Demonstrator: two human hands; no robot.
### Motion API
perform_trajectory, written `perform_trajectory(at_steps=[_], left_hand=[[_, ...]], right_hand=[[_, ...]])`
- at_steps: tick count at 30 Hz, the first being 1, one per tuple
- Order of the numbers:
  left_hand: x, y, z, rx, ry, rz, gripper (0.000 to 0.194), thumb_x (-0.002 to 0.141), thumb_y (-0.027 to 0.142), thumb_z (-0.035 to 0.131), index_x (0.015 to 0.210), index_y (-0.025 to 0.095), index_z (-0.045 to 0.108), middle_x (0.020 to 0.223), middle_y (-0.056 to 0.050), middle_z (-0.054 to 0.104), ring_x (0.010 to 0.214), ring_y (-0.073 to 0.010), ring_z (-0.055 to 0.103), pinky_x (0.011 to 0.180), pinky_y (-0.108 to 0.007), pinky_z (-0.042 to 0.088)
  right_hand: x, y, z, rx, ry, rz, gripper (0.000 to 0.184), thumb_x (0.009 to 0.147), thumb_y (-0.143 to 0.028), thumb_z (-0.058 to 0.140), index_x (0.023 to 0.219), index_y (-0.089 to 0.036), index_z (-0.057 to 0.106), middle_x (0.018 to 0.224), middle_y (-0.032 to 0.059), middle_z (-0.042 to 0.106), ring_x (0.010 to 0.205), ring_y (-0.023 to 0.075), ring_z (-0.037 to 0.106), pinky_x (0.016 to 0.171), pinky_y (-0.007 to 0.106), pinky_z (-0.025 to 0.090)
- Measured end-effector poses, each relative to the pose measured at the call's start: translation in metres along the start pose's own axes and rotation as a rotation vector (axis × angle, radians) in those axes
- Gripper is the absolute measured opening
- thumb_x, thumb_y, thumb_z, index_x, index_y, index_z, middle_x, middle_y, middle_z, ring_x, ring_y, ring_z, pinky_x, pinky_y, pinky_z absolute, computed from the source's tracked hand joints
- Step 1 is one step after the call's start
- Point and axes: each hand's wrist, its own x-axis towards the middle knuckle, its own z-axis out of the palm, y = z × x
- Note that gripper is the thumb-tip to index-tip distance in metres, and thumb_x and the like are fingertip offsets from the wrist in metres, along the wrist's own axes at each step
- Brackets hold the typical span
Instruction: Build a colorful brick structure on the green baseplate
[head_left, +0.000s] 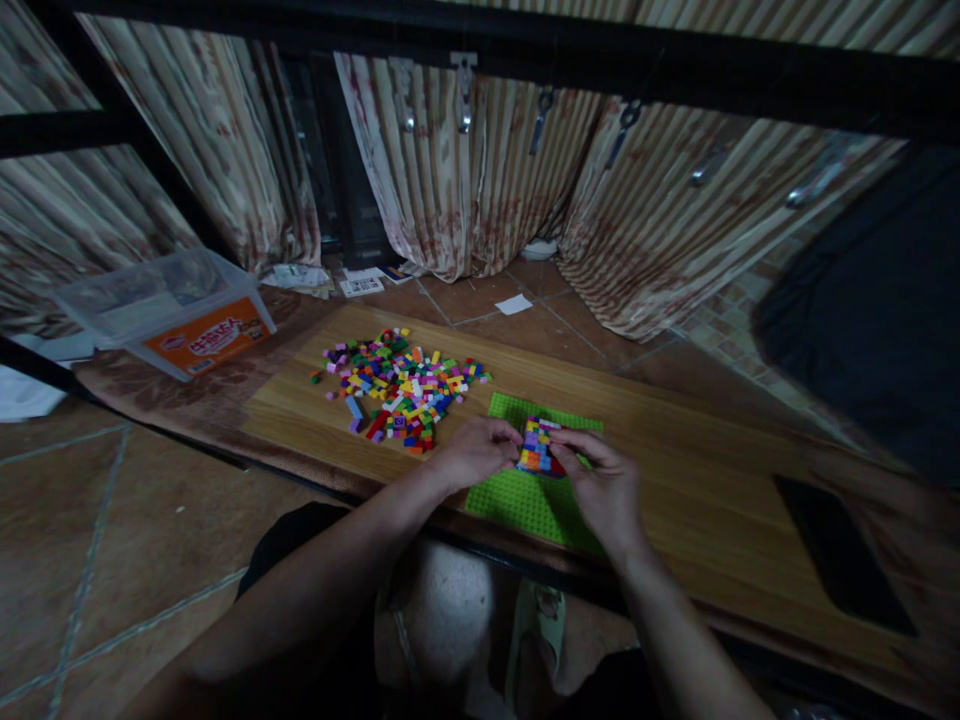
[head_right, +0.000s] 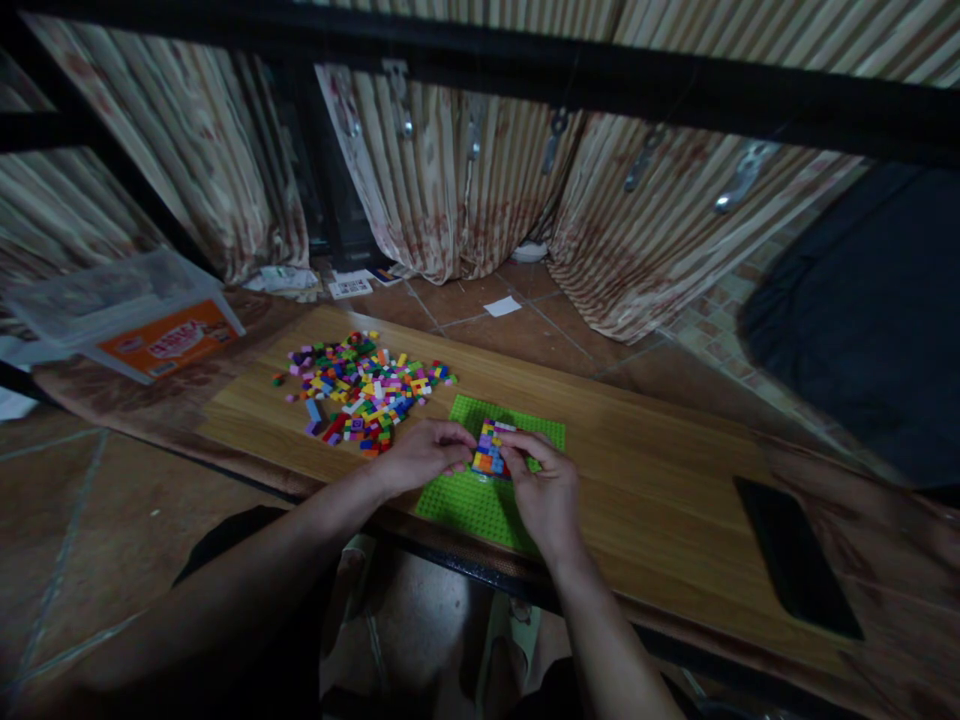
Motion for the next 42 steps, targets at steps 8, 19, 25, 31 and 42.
perform_trajectory(at_steps=[8,19,25,31,42], left_hand=[[-0.001,0.002,0.000,0.010,0.008,-0.016,0.010,0.075,0.018,0.057,0.081,0.017,0.065,0.059,0.005,0.057,0.055,-0.0079,0.052,0.056,-0.019,0.041],[0.000,-0.003,0.001,0.038,0.020,0.022,0.011,0.075,0.019,0.056,0.082,0.017,0.064,0.059,0.004,0.058,0.056,-0.0089,0.054,0.055,-0.019,0.041],[0.001,-0.004,-0.001,0.085,0.024,0.059,0.012,0.075,0.020,0.056,0.082,0.018,0.065,0.060,0.004,0.059,0.057,-0.0090,0.054,0.055,-0.019,0.041],[0.001,-0.004,-0.001,0.103,0.036,0.076,0.012,0.075,0.021,0.056,0.082,0.017,0.066,0.062,0.003,0.060,0.057,-0.0094,0.054,0.056,-0.020,0.042],[0.000,-0.001,-0.002,0.137,0.036,0.062,0.012,0.076,0.020,0.056,0.083,0.017,0.066,0.060,0.004,0.060,0.057,-0.0096,0.055,0.055,-0.020,0.042]], right_hand=[[-0.002,0.000,0.000,-0.308,-0.100,-0.249,0.021,0.089,-0.019,0.054,0.099,-0.025,0.071,0.106,0.0043,0.070,0.096,0.0174,0.066,0.088,0.034,0.051],[-0.002,0.000,-0.006,-0.542,-0.129,-0.403,0.022,0.089,-0.019,0.052,0.094,-0.026,0.072,0.092,0.0037,0.072,0.084,0.0208,0.064,0.077,0.036,0.052],[-0.002,0.005,0.001,-0.448,-0.058,-0.336,0.020,0.087,-0.019,0.055,0.093,-0.026,0.072,0.090,0.0037,0.071,0.084,0.0204,0.063,0.077,0.036,0.051],[-0.001,0.003,0.005,-0.412,-0.043,-0.256,0.019,0.087,-0.021,0.056,0.098,-0.024,0.071,0.098,0.0058,0.070,0.092,0.0208,0.063,0.083,0.037,0.051],[0.002,0.000,-0.001,-0.390,0.104,-0.090,0.025,0.082,-0.037,0.062,0.100,-0.021,0.069,0.098,0.0069,0.065,0.093,0.0222,0.060,0.084,0.039,0.048]])
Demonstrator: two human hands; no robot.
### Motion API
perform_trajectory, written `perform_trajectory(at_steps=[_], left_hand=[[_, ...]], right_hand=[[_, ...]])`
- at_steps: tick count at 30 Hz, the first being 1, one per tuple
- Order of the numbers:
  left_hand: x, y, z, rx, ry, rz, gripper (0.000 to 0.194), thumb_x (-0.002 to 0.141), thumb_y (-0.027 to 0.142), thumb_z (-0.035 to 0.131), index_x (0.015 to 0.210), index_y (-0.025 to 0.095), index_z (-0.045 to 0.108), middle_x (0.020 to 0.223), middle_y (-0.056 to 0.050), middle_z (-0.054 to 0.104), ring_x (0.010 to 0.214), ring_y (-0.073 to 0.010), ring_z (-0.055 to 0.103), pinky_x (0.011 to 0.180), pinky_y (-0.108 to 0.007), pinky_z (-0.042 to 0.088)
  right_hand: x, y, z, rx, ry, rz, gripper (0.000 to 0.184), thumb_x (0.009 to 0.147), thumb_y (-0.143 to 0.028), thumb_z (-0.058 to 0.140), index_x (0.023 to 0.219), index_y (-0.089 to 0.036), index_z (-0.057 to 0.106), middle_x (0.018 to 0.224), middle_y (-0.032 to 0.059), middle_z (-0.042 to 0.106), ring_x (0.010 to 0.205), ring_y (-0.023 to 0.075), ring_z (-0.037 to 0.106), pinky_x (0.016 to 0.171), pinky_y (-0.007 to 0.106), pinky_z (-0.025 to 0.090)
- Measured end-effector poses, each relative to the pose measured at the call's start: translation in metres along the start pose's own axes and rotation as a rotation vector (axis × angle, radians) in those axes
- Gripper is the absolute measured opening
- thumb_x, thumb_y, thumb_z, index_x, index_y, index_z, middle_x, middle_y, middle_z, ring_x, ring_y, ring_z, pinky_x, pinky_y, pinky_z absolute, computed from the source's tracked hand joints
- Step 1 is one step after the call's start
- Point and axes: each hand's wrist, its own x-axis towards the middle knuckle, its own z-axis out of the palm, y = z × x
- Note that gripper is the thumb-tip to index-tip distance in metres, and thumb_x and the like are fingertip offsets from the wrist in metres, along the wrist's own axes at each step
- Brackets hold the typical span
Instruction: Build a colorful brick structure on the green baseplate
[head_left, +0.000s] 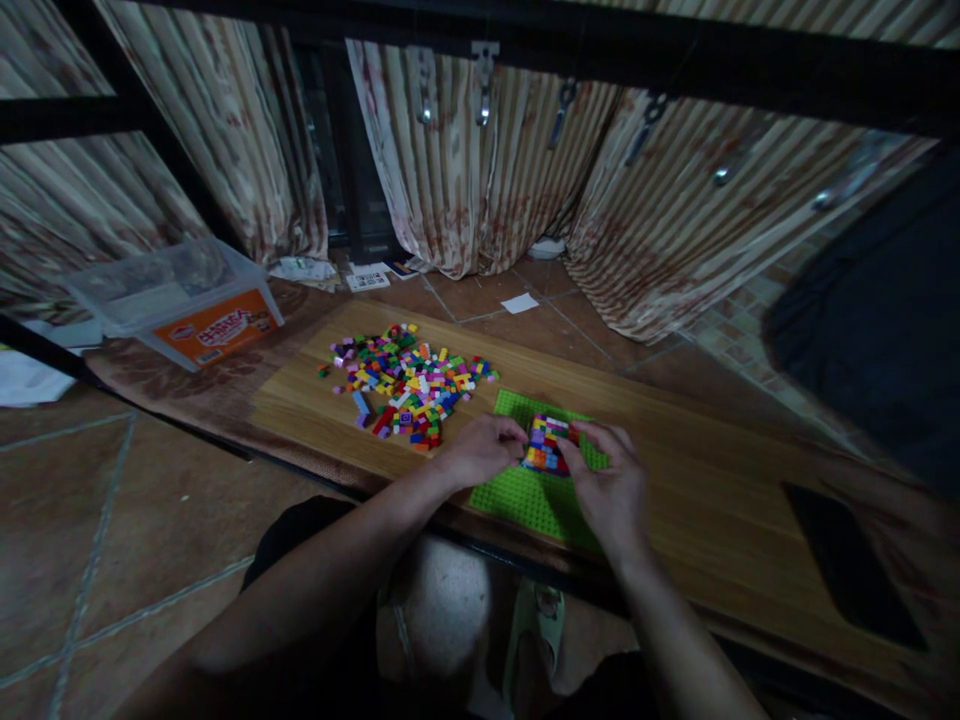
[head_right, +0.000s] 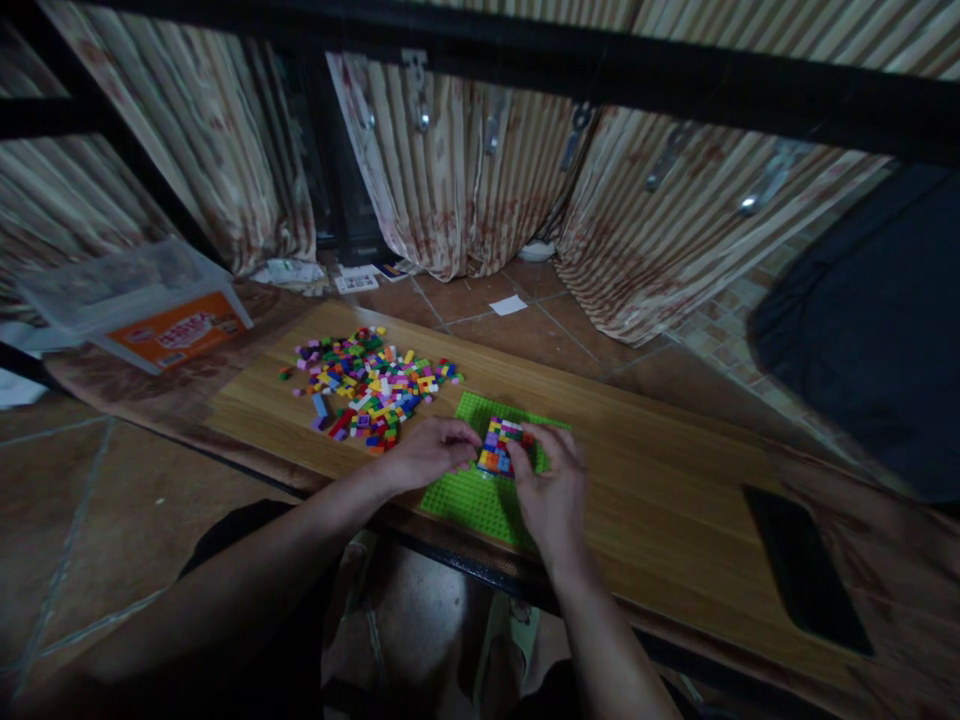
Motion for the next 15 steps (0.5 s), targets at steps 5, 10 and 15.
perform_trajectory(at_steps=[5,10,15], left_hand=[[0.002,-0.003,0.000,0.020,-0.004,0.003,0.012,0.076,0.020,0.056,0.083,0.018,0.066,0.061,0.004,0.060,0.058,-0.0098,0.056,0.056,-0.020,0.043],[0.002,-0.004,0.000,-0.002,-0.007,0.023,0.011,0.076,0.020,0.056,0.082,0.018,0.066,0.060,0.004,0.061,0.058,-0.0099,0.056,0.056,-0.020,0.043],[0.000,-0.002,0.001,-0.005,-0.008,0.026,0.011,0.076,0.021,0.056,0.080,0.019,0.066,0.060,0.004,0.061,0.058,-0.0102,0.056,0.056,-0.020,0.043]], right_hand=[[0.002,0.011,0.009,0.004,-0.046,0.147,0.047,0.081,-0.047,0.060,0.116,-0.017,0.062,0.113,0.0130,0.061,0.108,0.0268,0.056,0.094,0.046,0.043],[0.000,0.022,0.022,0.153,-0.114,0.257,0.048,0.078,-0.050,0.062,0.115,-0.019,0.063,0.113,0.0113,0.064,0.103,0.0255,0.060,0.093,0.048,0.045],[0.003,0.022,0.025,0.361,-0.128,0.400,0.053,0.071,-0.048,0.070,0.114,-0.017,0.064,0.108,0.0104,0.069,0.091,0.0236,0.065,0.085,0.044,0.051]])
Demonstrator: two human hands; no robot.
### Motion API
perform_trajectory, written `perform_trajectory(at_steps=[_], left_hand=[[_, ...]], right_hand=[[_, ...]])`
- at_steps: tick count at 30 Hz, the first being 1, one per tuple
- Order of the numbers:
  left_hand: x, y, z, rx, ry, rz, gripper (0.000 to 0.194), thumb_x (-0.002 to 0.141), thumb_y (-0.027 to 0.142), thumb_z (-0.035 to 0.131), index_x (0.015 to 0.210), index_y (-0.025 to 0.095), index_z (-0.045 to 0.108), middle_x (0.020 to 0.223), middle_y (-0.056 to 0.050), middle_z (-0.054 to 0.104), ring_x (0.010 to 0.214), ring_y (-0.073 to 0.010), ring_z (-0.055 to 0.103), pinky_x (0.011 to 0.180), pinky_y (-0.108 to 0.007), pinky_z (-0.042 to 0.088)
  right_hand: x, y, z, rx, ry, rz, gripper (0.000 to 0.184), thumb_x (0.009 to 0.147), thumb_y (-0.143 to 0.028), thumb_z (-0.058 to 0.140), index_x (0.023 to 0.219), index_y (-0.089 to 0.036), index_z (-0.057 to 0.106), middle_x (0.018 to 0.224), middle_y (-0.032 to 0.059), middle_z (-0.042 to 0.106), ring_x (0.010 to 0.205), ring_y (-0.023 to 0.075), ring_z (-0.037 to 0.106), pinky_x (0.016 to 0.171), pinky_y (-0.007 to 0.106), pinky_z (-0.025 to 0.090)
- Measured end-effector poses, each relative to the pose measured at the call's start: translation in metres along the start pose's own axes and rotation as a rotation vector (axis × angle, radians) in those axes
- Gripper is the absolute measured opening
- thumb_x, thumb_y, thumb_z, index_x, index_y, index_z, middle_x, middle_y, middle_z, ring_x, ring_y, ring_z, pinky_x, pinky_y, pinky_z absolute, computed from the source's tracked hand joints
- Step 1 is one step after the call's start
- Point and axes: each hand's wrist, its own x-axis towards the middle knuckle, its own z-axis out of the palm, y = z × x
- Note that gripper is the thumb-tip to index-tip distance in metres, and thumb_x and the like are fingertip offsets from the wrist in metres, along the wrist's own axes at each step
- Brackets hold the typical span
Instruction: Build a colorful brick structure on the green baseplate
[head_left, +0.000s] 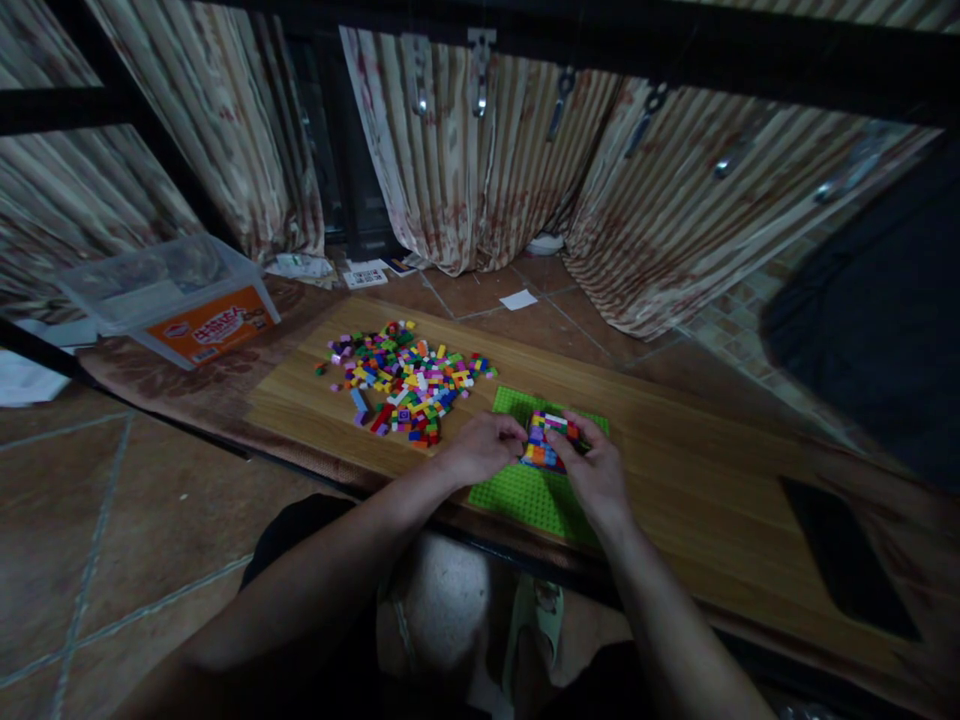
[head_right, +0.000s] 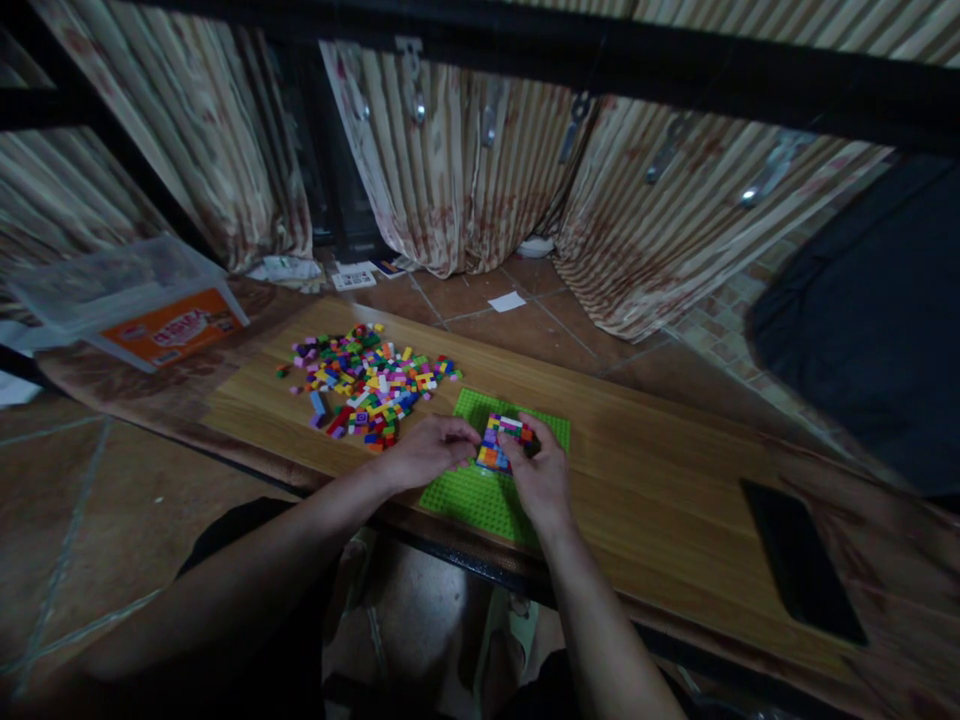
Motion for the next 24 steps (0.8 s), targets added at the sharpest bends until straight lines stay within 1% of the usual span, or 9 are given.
perform_trajectory(at_steps=[5,9,12,16,21,24], left_hand=[[-0.001,0.003,0.000,0.025,0.004,-0.023,0.013,0.075,0.019,0.055,0.081,0.018,0.066,0.060,0.004,0.060,0.057,-0.0105,0.056,0.055,-0.021,0.041],[0.000,0.003,0.000,0.058,0.006,-0.019,0.012,0.075,0.018,0.054,0.078,0.017,0.066,0.059,0.003,0.059,0.056,-0.0101,0.053,0.054,-0.021,0.040],[0.000,0.002,-0.001,0.050,0.001,-0.015,0.014,0.075,0.017,0.052,0.079,0.017,0.066,0.059,0.003,0.059,0.055,-0.0101,0.053,0.054,-0.021,0.040],[0.001,0.001,-0.001,0.012,-0.015,-0.021,0.014,0.075,0.016,0.053,0.080,0.016,0.065,0.061,0.003,0.060,0.055,-0.0098,0.053,0.055,-0.021,0.041],[0.003,-0.001,-0.001,-0.095,0.009,-0.046,0.010,0.075,0.014,0.055,0.079,0.016,0.064,0.059,0.004,0.060,0.053,-0.0084,0.052,0.055,-0.020,0.042],[0.003,0.002,-0.002,-0.186,0.031,-0.079,0.009,0.076,0.012,0.056,0.079,0.016,0.064,0.060,0.004,0.061,0.053,-0.0074,0.052,0.057,-0.020,0.042]], right_hand=[[0.000,-0.011,0.002,0.120,0.013,0.086,0.053,0.062,-0.043,0.076,0.108,-0.016,0.067,0.094,0.0069,0.072,0.079,0.0207,0.066,0.074,0.039,0.055],[0.001,-0.014,0.005,0.151,0.035,0.102,0.049,0.060,-0.041,0.077,0.102,-0.018,0.069,0.091,0.0052,0.073,0.075,0.0197,0.066,0.071,0.037,0.056],[0.001,-0.013,0.006,0.137,0.044,0.100,0.048,0.060,-0.042,0.076,0.100,-0.017,0.069,0.090,0.0051,0.073,0.074,0.0195,0.066,0.072,0.037,0.055],[0.001,-0.011,0.006,0.138,0.031,0.094,0.050,0.061,-0.043,0.076,0.103,-0.017,0.069,0.093,0.0055,0.072,0.077,0.0202,0.067,0.075,0.038,0.055],[-0.001,-0.009,0.005,0.200,0.003,0.095,0.054,0.062,-0.044,0.077,0.109,-0.018,0.067,0.094,0.0050,0.072,0.078,0.0197,0.067,0.075,0.038,0.056],[0.001,-0.007,0.002,0.223,0.030,0.062,0.052,0.066,-0.046,0.074,0.110,-0.019,0.066,0.097,0.0062,0.072,0.083,0.0197,0.067,0.078,0.037,0.055]])
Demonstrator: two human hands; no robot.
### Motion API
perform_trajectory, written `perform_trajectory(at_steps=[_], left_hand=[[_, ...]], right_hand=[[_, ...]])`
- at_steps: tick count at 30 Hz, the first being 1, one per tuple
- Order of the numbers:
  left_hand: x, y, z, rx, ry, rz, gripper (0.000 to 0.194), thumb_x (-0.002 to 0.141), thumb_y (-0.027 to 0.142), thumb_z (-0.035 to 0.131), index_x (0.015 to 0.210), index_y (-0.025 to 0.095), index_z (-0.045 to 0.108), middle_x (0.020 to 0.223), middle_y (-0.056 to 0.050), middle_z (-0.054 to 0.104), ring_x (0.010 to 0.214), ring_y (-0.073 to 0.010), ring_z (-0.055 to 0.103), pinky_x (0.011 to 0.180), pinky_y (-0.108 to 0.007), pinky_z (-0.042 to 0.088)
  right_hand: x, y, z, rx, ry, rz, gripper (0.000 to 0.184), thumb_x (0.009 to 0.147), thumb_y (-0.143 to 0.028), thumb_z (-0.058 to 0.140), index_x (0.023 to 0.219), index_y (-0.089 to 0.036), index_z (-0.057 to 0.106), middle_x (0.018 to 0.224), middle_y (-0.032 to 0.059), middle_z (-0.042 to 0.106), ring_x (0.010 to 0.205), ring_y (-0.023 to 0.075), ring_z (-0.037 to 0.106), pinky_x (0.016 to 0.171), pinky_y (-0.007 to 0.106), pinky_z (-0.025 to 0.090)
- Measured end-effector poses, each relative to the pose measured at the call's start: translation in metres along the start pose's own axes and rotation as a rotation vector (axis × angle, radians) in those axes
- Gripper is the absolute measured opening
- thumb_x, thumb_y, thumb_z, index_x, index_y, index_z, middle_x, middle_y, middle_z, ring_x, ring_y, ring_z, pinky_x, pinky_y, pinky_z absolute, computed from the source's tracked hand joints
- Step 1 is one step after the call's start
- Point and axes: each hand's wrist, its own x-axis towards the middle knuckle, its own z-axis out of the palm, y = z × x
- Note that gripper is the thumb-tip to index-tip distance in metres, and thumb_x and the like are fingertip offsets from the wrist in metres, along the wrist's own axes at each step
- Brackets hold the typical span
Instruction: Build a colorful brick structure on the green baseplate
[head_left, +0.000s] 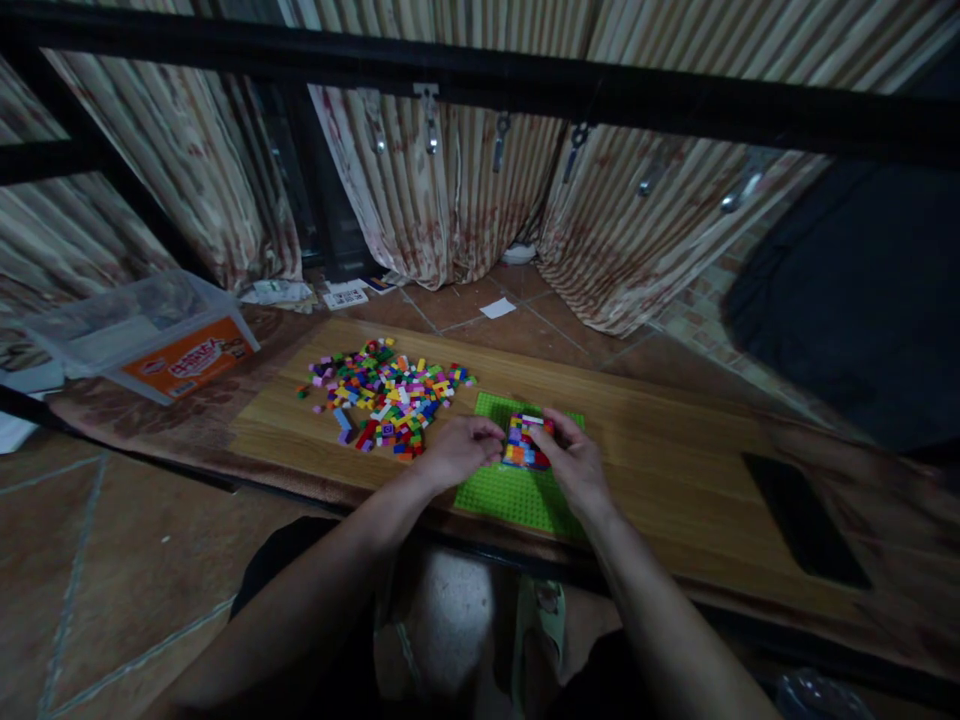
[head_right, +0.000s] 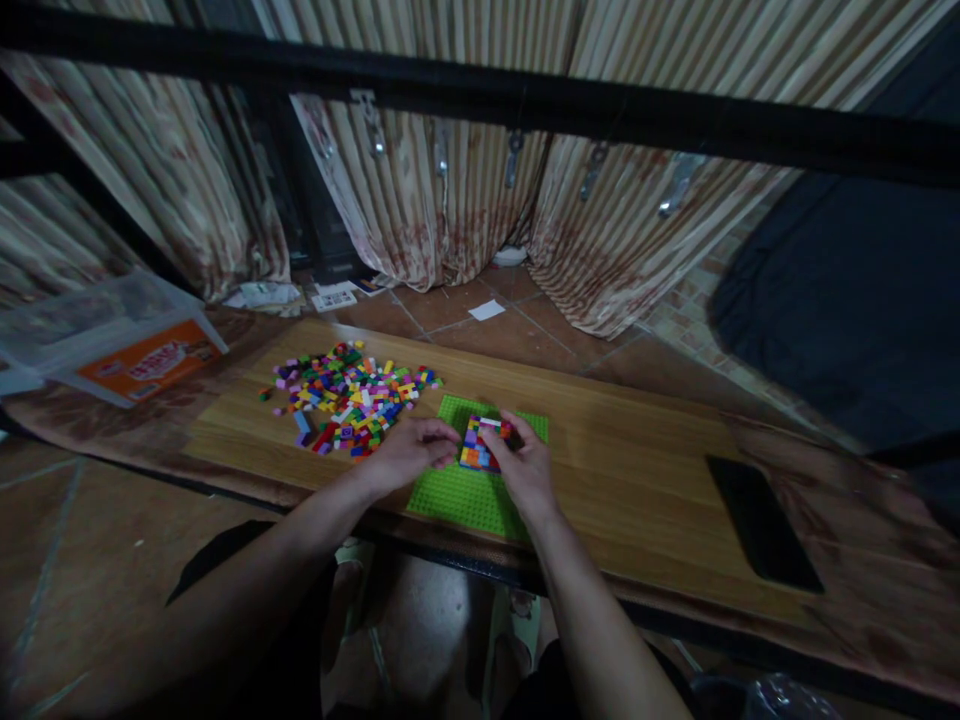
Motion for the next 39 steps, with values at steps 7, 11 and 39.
perform_trajectory(at_steps=[7,11,39], left_hand=[[-0.010,0.021,0.000,-0.230,0.007,-0.045,0.012,0.079,0.010,0.059,0.084,0.014,0.068,0.070,0.000,0.067,0.064,-0.0079,0.061,0.071,-0.023,0.049],[-0.013,0.024,0.003,-0.298,-0.050,0.014,0.016,0.081,0.010,0.059,0.092,0.014,0.069,0.073,0.000,0.069,0.066,-0.0073,0.062,0.077,-0.025,0.051],[-0.003,0.019,0.011,-0.077,-0.134,0.134,0.031,0.086,0.026,0.056,0.113,0.012,0.061,0.076,-0.004,0.068,0.057,-0.0081,0.058,0.057,-0.022,0.047]], right_hand=[[-0.001,-0.013,-0.014,-0.060,0.187,-0.206,0.031,0.078,-0.042,0.063,0.097,-0.018,0.070,0.096,0.0079,0.072,0.088,0.0200,0.066,0.083,0.038,0.051],[-0.019,-0.032,-0.013,-0.116,-0.024,-0.310,0.022,0.085,-0.036,0.059,0.095,-0.021,0.071,0.093,0.0059,0.071,0.085,0.0184,0.066,0.080,0.035,0.052],[-0.028,-0.042,-0.028,-0.415,-0.168,-0.562,0.014,0.088,-0.029,0.058,0.092,-0.025,0.071,0.087,0.0024,0.070,0.080,0.0165,0.064,0.074,0.031,0.050]])
